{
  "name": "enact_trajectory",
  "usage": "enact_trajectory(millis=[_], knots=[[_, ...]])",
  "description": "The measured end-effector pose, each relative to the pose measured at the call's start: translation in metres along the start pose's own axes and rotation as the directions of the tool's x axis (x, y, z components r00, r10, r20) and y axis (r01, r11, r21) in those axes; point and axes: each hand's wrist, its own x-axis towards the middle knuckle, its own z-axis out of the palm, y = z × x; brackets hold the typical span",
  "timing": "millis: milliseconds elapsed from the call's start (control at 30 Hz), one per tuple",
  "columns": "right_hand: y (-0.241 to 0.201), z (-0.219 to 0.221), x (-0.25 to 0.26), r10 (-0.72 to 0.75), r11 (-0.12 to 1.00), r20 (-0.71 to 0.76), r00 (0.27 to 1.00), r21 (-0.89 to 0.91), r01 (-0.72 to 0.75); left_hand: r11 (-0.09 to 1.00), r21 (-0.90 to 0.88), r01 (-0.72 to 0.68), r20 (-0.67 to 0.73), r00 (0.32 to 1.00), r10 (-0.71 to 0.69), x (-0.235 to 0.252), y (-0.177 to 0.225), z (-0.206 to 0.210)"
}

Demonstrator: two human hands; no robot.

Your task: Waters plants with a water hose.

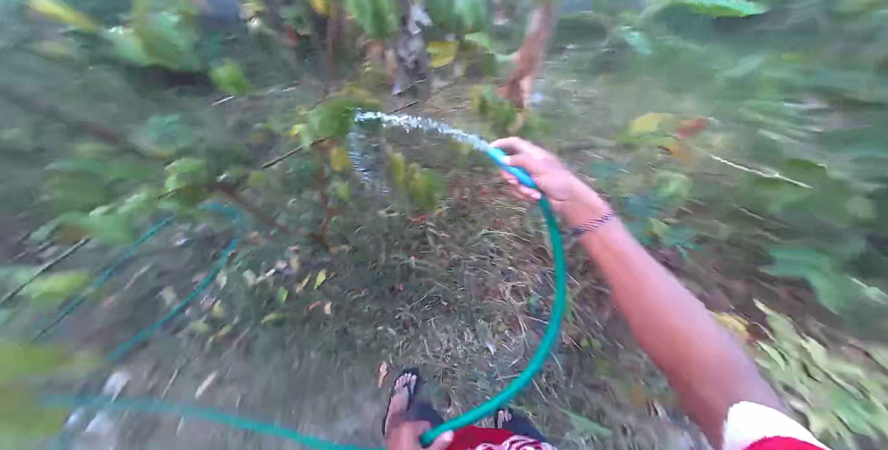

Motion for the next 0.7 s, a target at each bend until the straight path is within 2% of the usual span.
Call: enact_trajectory(millis=[67, 133, 200, 233, 300, 467, 600, 700], knots=[[0.009, -0.034, -0.012, 0.028, 0.999, 0.013, 1.0, -0.017, -0.028, 0.999, -0.027, -0.031, 0.044, 0.999, 0.032, -0.002, 0.027, 0.06], [0.007, -0.071, -0.032, 0.048, 0.999, -0.012, 0.999, -0.021, -0.048, 0.994, -0.092, -0.062, 0.11, 0.991, 0.072, -0.006, 0.073, 0.092], [0.004, -0.115, -0.047, 0.037, 0.999, 0.014, 0.999, 0.013, -0.037, 0.983, -0.163, -0.088, 0.114, 0.988, 0.108, -0.014, 0.11, 0.1], [0.006, -0.136, -0.052, 0.023, 0.998, 0.04, 0.999, 0.05, -0.025, 0.978, -0.184, -0.093, 0.084, 0.99, 0.11, -0.019, 0.118, 0.103], [0.001, -0.148, -0.061, 0.011, 0.992, 0.034, 0.999, 0.127, -0.015, 0.975, -0.21, -0.076, 0.003, 0.997, 0.078, -0.031, 0.117, 0.11], [-0.003, -0.12, -0.07, 0.007, 0.986, 0.011, 1.0, 0.168, -0.009, 0.972, -0.236, 0.013, -0.032, 0.999, -0.021, -0.048, 0.102, 0.113], [-0.003, -0.082, -0.063, -0.016, 0.988, 0.044, 0.999, 0.156, 0.009, 0.945, -0.327, -0.019, -0.041, 0.999, 0.005, -0.054, 0.081, 0.12], [0.006, -0.048, -0.057, -0.005, 0.984, 0.04, 0.999, 0.18, -0.002, 0.917, -0.397, -0.04, -0.152, 0.988, -0.023, -0.058, 0.051, 0.13]])
